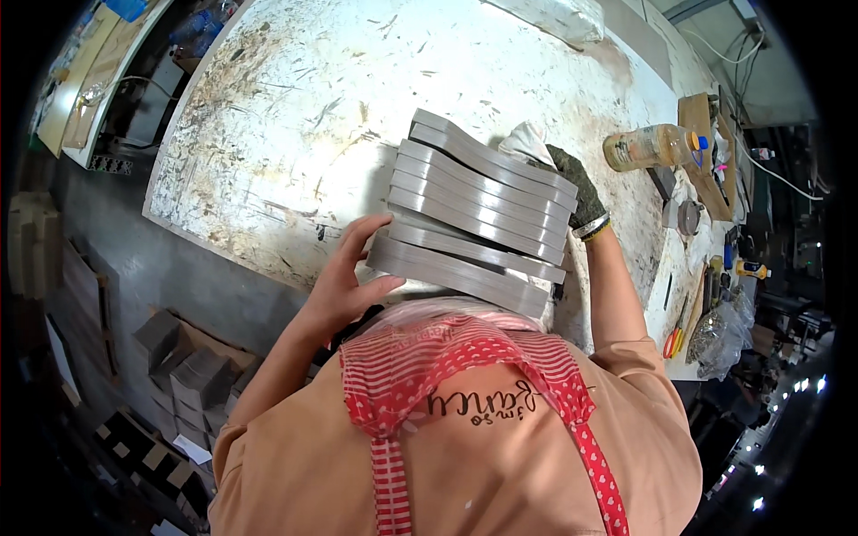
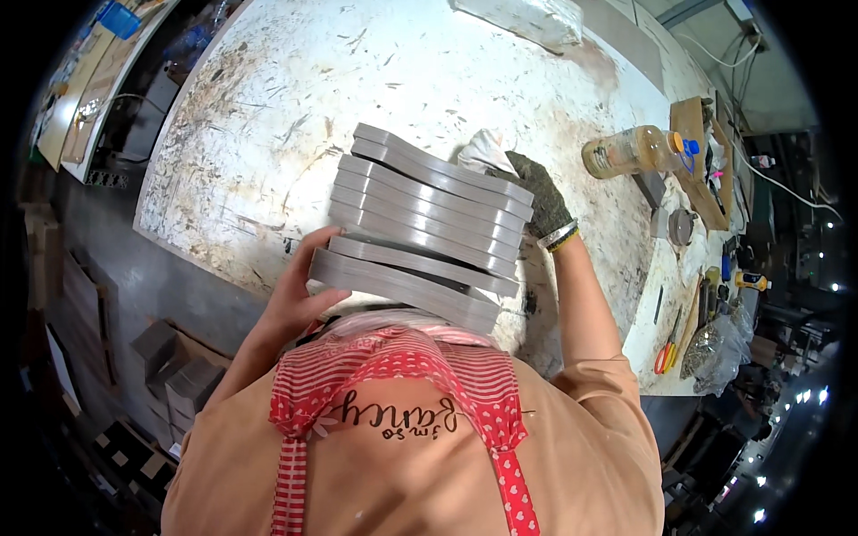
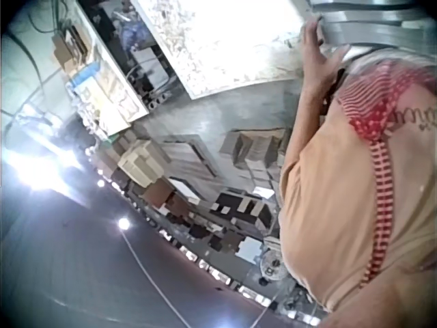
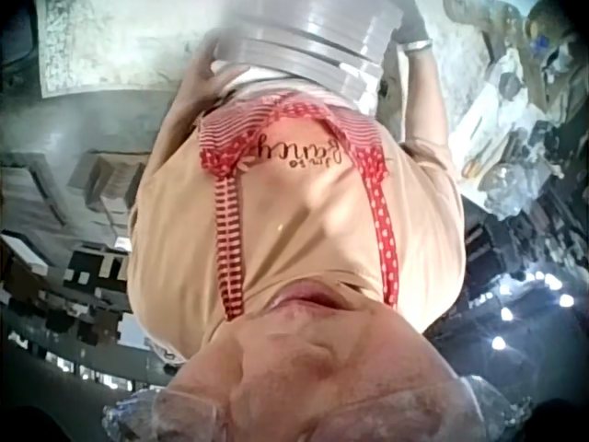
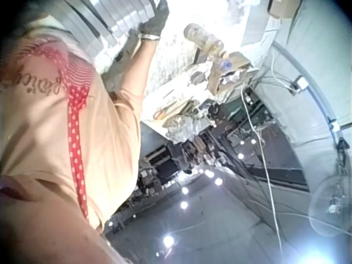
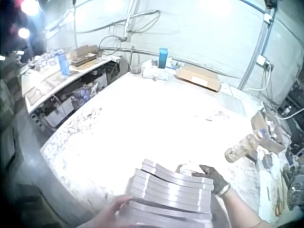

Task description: Wiping down gray curved plastic manufacturing components with a cleaning solution and cloth.

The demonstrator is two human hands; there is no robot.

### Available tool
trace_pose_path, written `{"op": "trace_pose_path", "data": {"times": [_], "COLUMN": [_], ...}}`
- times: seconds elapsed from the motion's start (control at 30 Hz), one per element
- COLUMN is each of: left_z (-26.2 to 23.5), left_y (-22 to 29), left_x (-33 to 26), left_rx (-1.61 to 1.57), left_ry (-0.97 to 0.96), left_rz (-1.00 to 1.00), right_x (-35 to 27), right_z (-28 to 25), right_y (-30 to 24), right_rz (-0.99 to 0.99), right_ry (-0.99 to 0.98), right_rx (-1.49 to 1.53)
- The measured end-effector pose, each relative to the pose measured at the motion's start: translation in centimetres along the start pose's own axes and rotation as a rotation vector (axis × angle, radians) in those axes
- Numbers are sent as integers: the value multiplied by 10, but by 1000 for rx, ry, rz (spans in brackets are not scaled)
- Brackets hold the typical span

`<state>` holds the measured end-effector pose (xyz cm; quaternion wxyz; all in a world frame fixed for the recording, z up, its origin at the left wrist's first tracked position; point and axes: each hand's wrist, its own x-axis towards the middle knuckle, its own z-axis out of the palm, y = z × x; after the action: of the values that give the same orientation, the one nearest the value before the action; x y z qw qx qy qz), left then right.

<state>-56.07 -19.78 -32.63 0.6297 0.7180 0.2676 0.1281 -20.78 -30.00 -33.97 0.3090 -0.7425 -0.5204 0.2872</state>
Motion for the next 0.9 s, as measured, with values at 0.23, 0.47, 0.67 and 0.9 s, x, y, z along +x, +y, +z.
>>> {"op": "trace_pose_path", "data": {"times": [0.23,0.47,0.67,0.9], "left_z": [-1,-3,-6,-19], "left_y": [-1,4,6,1], "left_x": [9,11,14,-2], "left_rx": [166,175,95,29], "left_ry": [32,3,-22,-259], "left_rz": [229,99,95,74], "right_x": [-5,-4,-6,-4], "right_z": [2,3,5,4], "right_y": [25,13,5,43], "right_rz": [-79,-50,7,-278], "right_ry": [15,44,52,131], "right_rx": [-82,-22,70,-158]}}
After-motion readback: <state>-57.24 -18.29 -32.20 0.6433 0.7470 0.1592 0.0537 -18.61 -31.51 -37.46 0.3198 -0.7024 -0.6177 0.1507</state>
